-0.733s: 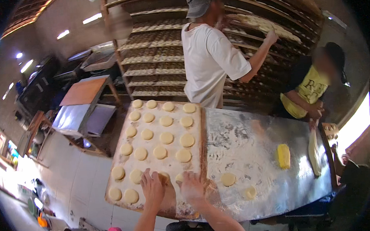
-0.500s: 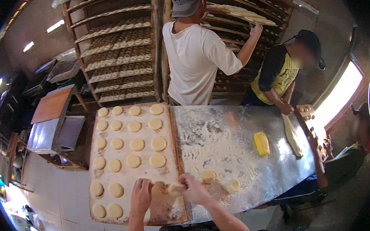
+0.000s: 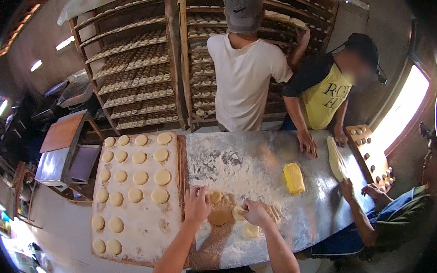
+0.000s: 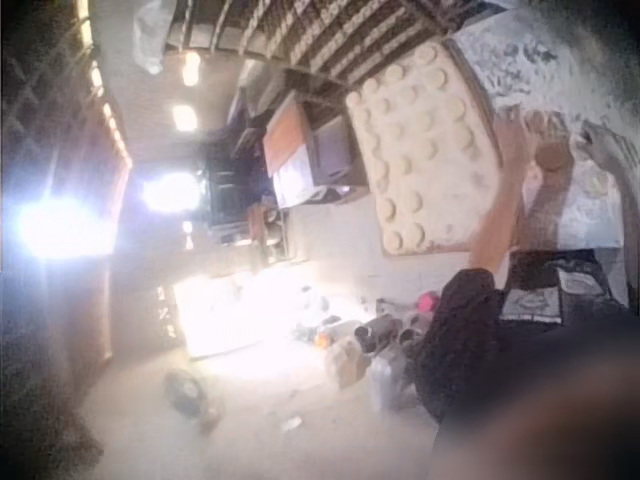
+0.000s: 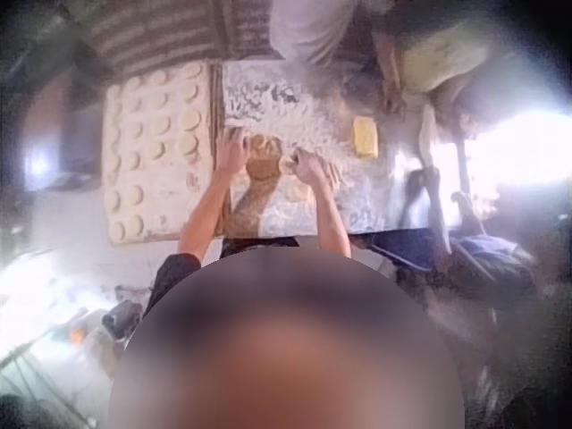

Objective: The person shapes small dough balls into ring shapes by hand and places them on a wooden board. Other workers are visible in the background handling trays and dough.

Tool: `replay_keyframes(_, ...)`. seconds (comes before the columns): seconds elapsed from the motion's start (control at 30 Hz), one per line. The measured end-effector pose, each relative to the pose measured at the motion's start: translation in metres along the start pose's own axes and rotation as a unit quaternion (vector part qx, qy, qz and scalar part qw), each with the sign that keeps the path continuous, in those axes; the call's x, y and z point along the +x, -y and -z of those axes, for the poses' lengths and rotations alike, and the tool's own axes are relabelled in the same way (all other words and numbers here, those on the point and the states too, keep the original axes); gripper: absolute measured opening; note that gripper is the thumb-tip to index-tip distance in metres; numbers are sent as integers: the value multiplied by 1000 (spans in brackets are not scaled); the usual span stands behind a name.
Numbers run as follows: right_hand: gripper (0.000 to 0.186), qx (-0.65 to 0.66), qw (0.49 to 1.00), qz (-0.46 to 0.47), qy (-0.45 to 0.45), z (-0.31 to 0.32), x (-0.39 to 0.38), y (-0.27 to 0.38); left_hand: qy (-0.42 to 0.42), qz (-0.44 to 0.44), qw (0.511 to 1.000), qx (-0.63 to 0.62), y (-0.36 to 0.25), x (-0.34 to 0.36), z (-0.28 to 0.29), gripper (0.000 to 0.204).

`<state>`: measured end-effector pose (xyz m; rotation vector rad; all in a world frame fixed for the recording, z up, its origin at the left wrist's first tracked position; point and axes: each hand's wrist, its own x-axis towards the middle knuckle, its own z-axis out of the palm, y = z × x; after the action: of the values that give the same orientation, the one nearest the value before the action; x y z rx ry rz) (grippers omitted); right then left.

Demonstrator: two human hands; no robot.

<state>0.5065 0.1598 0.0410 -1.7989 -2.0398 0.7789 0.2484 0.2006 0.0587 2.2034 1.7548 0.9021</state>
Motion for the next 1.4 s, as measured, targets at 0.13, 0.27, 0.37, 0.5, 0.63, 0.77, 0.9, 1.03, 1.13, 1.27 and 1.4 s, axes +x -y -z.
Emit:
replay_keyframes(0.13, 37, 324, 944, -29, 53, 17, -3, 6, 230, 166, 947, -153, -60, -43, 6, 36)
replay_keyframes(0.27, 46, 469, 878, 41, 89, 38, -14, 23, 134, 216, 909, -332, -103, -58, 17, 37)
replay_keyframes(0.37, 46, 462, 879, 64, 99, 54, -18, 35, 72, 228, 878, -416, -123, -58, 30, 29)
replay_keyframes(0.5, 46, 411, 901, 100, 101, 67, -26, 51, 72, 249, 874, -412, -135, -60, 51, 28)
replay_keyframes(0.63, 64, 172, 979, 87, -69, 54, -28, 82, 47, 216, 941, -256, -137, -66, 56, 25)
replay_keyframes(0.77, 73, 258, 953, 141, -66, 33, -18, 100, -139, 101, 982, -80, -129, -74, 50, 31)
replay_keyframes(0.9, 53, 693, 654, 104, 285, 19, -25, 89, -197, 126, 953, -193, -110, -94, 55, 50)
replay_keyframes(1.03, 50, 631, 740, 106, 208, -17, -39, 120, -131, 150, 684, -702, -82, -128, 70, 51)
replay_keyframes(1.13, 58, 420, 885, 150, 130, -38, -64, 157, -176, 200, 708, -654, -58, -148, 88, 46)
replay_keyframes(1.27, 78, 711, 669, 39, 213, -63, -80, 197, -161, 130, 920, -334, -30, -169, 122, 21)
replay_keyframes(1.4, 77, 584, 775, 143, 195, -90, -89, 226, -81, 116, 969, -202, -9, -190, 149, 23)
